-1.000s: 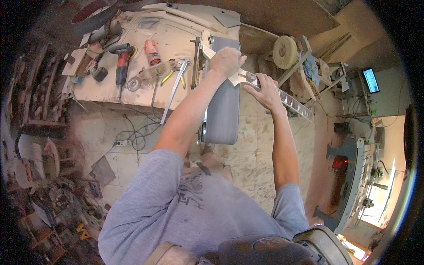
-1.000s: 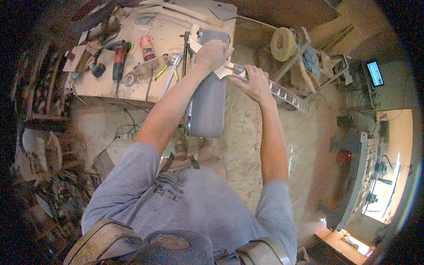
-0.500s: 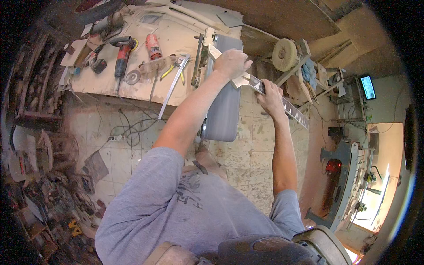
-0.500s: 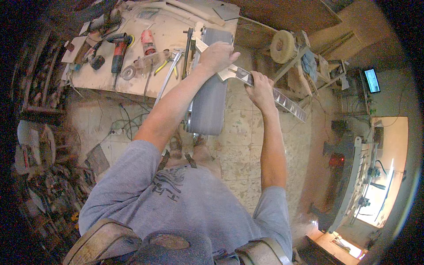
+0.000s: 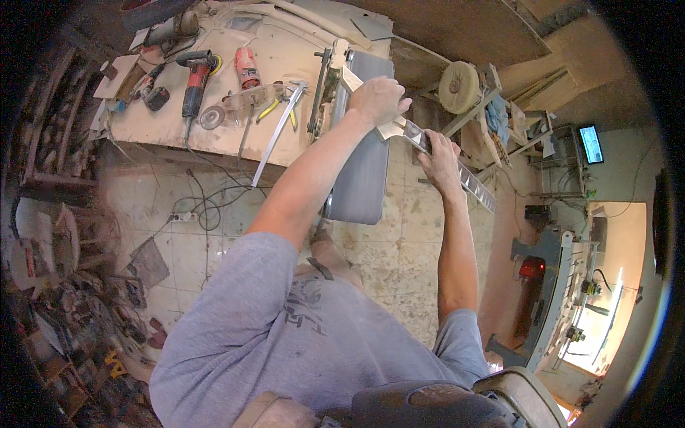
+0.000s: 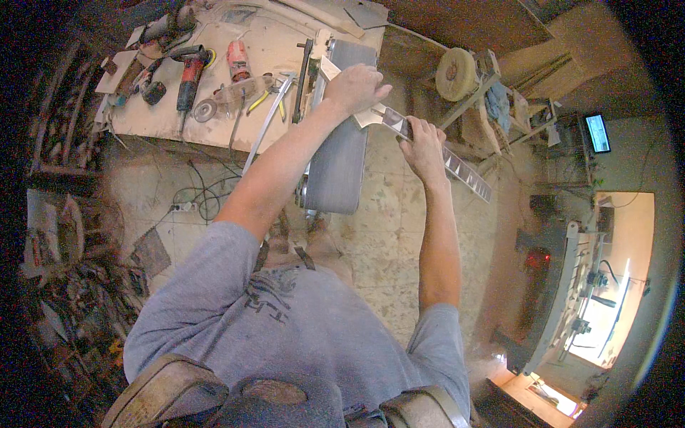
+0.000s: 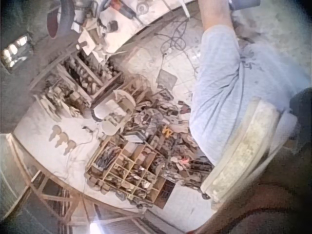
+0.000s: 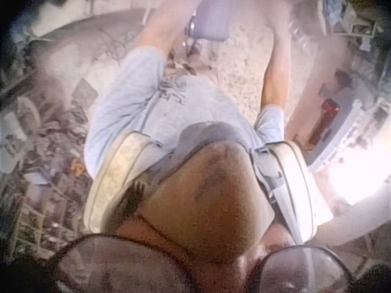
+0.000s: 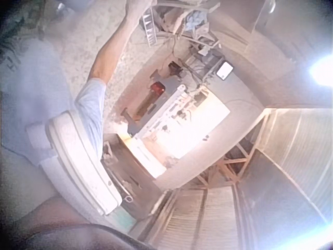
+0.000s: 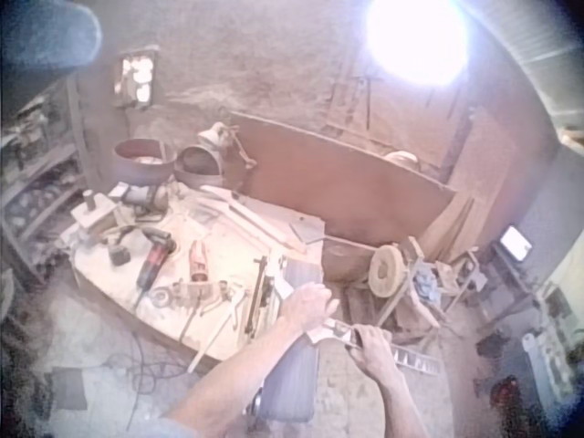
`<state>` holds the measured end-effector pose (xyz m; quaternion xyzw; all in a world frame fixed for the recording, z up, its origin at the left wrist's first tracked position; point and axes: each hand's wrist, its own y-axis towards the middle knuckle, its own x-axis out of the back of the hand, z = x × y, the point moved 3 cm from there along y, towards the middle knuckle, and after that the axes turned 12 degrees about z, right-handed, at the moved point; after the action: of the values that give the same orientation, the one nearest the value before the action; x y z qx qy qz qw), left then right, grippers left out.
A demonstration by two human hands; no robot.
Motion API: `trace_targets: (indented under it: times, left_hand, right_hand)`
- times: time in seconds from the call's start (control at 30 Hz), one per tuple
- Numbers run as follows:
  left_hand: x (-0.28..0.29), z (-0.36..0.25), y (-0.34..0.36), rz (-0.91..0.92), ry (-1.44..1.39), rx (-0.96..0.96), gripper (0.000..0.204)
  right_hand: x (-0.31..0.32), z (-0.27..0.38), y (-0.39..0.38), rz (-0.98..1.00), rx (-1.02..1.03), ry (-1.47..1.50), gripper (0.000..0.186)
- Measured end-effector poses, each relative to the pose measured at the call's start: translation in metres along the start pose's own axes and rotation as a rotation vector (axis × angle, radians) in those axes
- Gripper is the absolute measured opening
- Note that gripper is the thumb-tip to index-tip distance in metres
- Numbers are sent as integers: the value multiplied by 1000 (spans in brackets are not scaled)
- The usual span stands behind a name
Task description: The person sands the neck and headstock of a guitar using a belt sander, checking the dimensions with calipers and assessing the shape by hand.
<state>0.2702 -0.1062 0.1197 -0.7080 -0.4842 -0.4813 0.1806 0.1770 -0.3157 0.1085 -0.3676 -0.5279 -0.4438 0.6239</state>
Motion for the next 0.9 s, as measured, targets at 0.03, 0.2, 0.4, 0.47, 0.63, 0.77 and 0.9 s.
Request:
trace_targets:
  times: [0.03,0.2,0.4,0.47,0.63,0.77,0.9]
  left_hand:
    - [-1,1,0,-11,-1,-11,43]
    - [-5,4,0,-54,-38,-34,44]
    - [-5,-1,0,-20,-15,-26,44]
    - [-6,0,1,-36,-22,-40,43]
    - [-10,3,4,-8,-15,-22,42]
    - [-11,3,4,14,-63,3,46]
    - [-10,2,2,15,-78,6,46]
  right_hand:
    - [2,1,1,9,-3,6,54]
    - [5,3,-3,12,-13,-19,54]
    - [9,3,-7,39,-28,-1,54]
    - [10,5,-9,39,-24,-7,55]
    - [12,6,-12,51,-21,-15,57]
    - [12,5,-16,48,-9,-4,58]
    - [13,6,-18,63,-34,-20,58]
